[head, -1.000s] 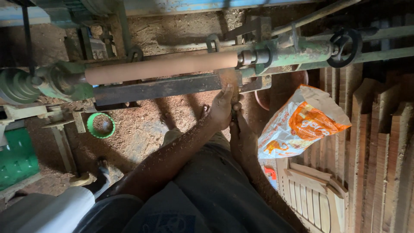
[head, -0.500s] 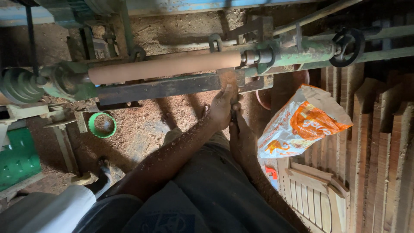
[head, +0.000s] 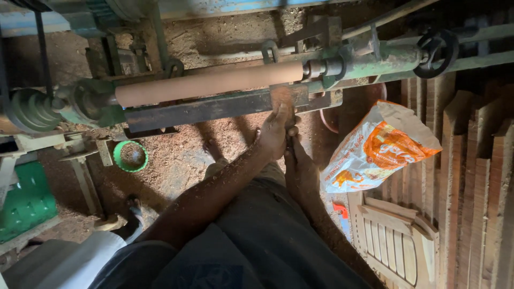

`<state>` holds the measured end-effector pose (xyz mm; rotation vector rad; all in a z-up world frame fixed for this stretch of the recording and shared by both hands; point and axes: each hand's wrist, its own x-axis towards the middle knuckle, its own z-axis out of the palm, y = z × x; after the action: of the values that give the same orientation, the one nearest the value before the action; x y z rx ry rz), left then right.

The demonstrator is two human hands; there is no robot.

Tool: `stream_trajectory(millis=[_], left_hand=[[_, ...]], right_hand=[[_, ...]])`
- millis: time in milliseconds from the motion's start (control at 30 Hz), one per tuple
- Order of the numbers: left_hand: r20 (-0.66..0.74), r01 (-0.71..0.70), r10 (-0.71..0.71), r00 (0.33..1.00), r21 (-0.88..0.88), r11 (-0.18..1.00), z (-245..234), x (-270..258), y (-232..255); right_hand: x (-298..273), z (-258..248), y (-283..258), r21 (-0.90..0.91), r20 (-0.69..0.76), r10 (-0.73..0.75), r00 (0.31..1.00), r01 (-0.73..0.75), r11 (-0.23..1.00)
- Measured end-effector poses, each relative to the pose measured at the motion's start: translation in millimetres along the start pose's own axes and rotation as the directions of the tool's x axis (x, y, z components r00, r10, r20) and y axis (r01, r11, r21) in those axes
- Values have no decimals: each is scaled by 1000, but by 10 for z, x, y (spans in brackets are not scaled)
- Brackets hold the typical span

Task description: Shaping a piece of wood using a lathe and various chisels.

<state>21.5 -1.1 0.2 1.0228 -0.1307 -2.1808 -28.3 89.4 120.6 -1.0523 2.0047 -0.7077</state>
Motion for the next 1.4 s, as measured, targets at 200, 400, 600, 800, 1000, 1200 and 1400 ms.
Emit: stream_trajectory(millis=[200,400,600,800,1000,1200,1400], left_hand=[[74,18,-15,997,-42,999,-24,-41,63],[52,48,-48,998,-13,999,-88,-34,95],[166,-3,-1,986,22,1000,-181,-38,116],[134,22,-23,991,5,1000,-192,-35,137],[66,2,-3,998,6,1000,-212,-39,136],[17,38,-39,999,38,999,-158,-140,242],[4,23,-23,1000,7,1000,-158,-165,283]], right_hand=[[-13,45,25,30,-33,-110,993,111,993],[-12,80,-25,-7,26,56,998,-56,998],[-24,102,-74,-14,7,-11,1000,11,1000],[-44,153,-65,-30,6,2,1000,-2,1000],[-56,208,-62,6,-33,-51,998,51,999],[-89,212,-186,-20,-13,7,1000,-8,1000],[-92,261,-153,-51,0,9,1000,-9,999]])
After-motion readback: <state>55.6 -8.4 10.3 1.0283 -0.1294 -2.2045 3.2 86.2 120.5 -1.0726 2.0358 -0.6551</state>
